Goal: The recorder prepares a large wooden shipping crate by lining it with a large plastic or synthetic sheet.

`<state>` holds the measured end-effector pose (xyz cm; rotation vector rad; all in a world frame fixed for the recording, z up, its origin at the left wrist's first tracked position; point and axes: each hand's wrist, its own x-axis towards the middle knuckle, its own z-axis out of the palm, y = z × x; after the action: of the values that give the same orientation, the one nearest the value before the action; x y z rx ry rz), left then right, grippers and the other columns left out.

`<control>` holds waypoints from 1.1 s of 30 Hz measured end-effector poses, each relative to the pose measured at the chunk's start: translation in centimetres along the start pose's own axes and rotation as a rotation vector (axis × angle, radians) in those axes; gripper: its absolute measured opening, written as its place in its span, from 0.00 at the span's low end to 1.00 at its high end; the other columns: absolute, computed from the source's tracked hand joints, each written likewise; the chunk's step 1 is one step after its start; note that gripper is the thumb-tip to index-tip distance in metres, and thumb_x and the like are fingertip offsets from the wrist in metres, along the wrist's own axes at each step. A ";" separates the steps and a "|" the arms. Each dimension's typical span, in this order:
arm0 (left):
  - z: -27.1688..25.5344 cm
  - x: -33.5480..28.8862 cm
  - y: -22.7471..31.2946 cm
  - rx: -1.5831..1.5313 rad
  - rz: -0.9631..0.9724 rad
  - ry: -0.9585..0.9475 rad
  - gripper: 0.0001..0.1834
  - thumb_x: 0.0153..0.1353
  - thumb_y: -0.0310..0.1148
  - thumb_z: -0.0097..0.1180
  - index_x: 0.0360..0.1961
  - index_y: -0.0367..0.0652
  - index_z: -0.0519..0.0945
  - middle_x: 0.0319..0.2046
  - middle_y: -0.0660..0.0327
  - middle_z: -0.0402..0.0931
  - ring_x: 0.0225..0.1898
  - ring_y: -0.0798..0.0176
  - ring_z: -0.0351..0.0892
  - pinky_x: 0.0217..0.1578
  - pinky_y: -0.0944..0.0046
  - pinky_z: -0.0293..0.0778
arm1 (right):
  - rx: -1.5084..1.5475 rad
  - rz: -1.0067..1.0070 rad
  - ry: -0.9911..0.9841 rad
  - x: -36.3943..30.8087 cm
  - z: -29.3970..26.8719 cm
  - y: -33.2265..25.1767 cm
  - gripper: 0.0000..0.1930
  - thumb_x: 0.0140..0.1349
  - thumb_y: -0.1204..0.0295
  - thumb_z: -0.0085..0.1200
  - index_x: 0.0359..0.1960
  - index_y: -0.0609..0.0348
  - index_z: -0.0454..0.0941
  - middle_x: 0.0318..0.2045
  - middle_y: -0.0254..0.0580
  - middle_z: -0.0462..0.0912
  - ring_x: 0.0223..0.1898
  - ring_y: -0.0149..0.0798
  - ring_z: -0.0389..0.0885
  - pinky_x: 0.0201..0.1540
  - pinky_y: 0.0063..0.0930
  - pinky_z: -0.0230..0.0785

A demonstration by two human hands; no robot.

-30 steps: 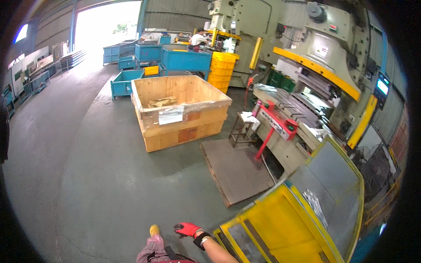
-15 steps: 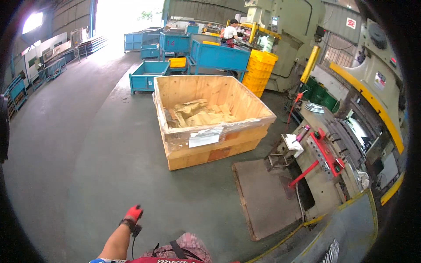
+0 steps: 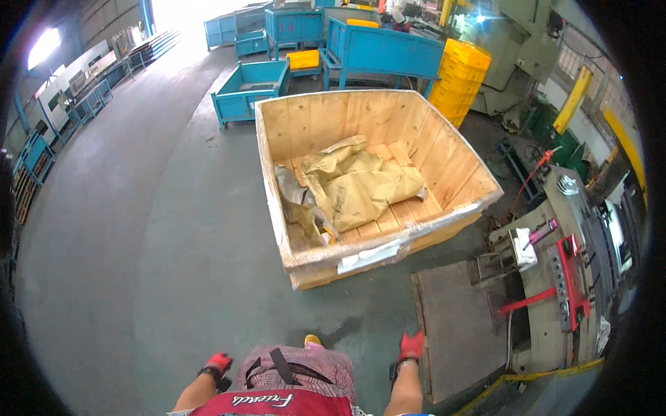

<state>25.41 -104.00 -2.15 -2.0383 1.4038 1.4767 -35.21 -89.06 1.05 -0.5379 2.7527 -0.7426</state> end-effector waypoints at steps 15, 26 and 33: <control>-30.8 16.6 -8.6 0.612 -0.107 0.118 0.13 0.46 0.40 0.53 0.34 0.48 0.78 0.39 0.49 0.76 0.43 0.45 0.75 0.42 0.53 0.72 | -0.572 -0.207 -0.561 10.9 34.8 -43.8 0.44 0.35 0.48 0.66 0.55 0.57 0.64 0.48 0.50 0.75 0.50 0.48 0.74 0.51 0.43 0.67; -52.8 31.7 52.8 -0.573 0.320 -0.560 0.29 0.60 0.53 0.48 0.56 0.45 0.66 0.43 0.52 0.75 0.43 0.56 0.77 0.41 0.57 0.73 | 0.658 0.031 -0.315 13.7 38.4 -58.1 0.15 0.55 0.65 0.52 0.41 0.62 0.76 0.36 0.46 0.80 0.36 0.42 0.76 0.43 0.30 0.67; -42.8 40.1 66.3 -0.474 0.494 -0.763 0.27 0.57 0.53 0.52 0.50 0.44 0.69 0.38 0.60 0.73 0.40 0.62 0.73 0.39 0.65 0.72 | 0.724 -0.409 -0.774 9.5 34.0 -74.9 0.20 0.57 0.72 0.52 0.52 0.65 0.69 0.46 0.46 0.77 0.48 0.42 0.75 0.52 0.31 0.64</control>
<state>-2.42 -187.84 4.04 -1.0648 1.3240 2.6189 -11.51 -167.85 10.29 -0.9592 1.5439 -1.2132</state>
